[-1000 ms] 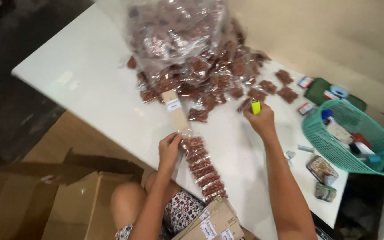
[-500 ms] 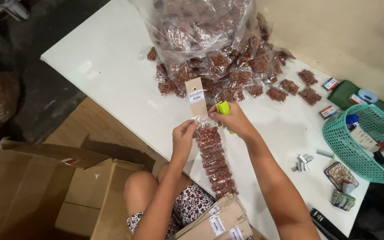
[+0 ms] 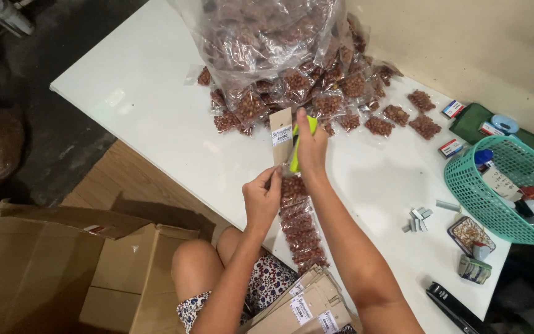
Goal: The person pours small plastic bags of brown snacks from a large bag onto a white table. They then pick up each small bag, place it into a long cardboard sleeve, and seal the sleeve using a handheld green sealing tool. The person repeats this process for multiple snack bags.
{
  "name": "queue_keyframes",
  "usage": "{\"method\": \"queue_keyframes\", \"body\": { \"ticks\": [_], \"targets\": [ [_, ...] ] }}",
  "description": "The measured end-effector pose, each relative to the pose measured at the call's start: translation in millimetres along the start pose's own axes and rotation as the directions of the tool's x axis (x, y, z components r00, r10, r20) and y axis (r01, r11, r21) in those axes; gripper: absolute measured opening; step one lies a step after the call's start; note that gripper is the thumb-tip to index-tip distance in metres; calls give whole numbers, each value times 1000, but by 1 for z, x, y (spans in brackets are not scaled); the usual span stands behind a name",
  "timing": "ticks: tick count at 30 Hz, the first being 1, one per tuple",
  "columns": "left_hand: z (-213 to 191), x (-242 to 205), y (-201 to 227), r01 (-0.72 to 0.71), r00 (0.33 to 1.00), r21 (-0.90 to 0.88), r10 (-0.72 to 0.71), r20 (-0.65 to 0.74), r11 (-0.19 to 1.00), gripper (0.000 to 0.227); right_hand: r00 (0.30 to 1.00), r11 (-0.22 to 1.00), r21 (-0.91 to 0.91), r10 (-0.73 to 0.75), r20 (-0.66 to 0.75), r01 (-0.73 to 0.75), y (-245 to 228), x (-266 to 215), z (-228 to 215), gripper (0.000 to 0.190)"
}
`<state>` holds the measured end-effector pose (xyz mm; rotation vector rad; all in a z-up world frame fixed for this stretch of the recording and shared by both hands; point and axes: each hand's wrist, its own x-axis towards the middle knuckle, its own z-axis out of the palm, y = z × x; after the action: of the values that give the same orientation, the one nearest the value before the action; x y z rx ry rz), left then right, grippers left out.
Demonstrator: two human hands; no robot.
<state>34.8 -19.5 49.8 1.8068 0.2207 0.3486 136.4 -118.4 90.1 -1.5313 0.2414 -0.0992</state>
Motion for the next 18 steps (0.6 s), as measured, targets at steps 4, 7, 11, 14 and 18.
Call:
{"method": "queue_keyframes", "body": {
  "ticks": [4, 7, 11, 14, 18],
  "targets": [
    [-1, -2, 1, -40, 999, 25, 41, -17, 999, 20, 993, 995, 37, -88, -78, 91, -17, -13, 20, 42],
    [2, 2, -4, -50, 998, 36, 51, -23, 998, 19, 979, 985, 111, -113, -167, 133, -15, -10, 28, 41],
    [-2, 11, -8, 94, 995, -43, -95, -28, 995, 23, 996, 993, -98, -64, -59, 58, 6, 8, 22, 45],
    [-5, 16, -42, 274, 960, -3, -274, -51, 962, 23, 948, 876, -467, -241, -210, 119, 53, 87, -17, 45],
    [-5, 28, -94, 394, 918, -27, -394, -41, 919, 30, 947, 764, -642, -153, -281, -68, 40, 124, -77, 81]
  ]
}}
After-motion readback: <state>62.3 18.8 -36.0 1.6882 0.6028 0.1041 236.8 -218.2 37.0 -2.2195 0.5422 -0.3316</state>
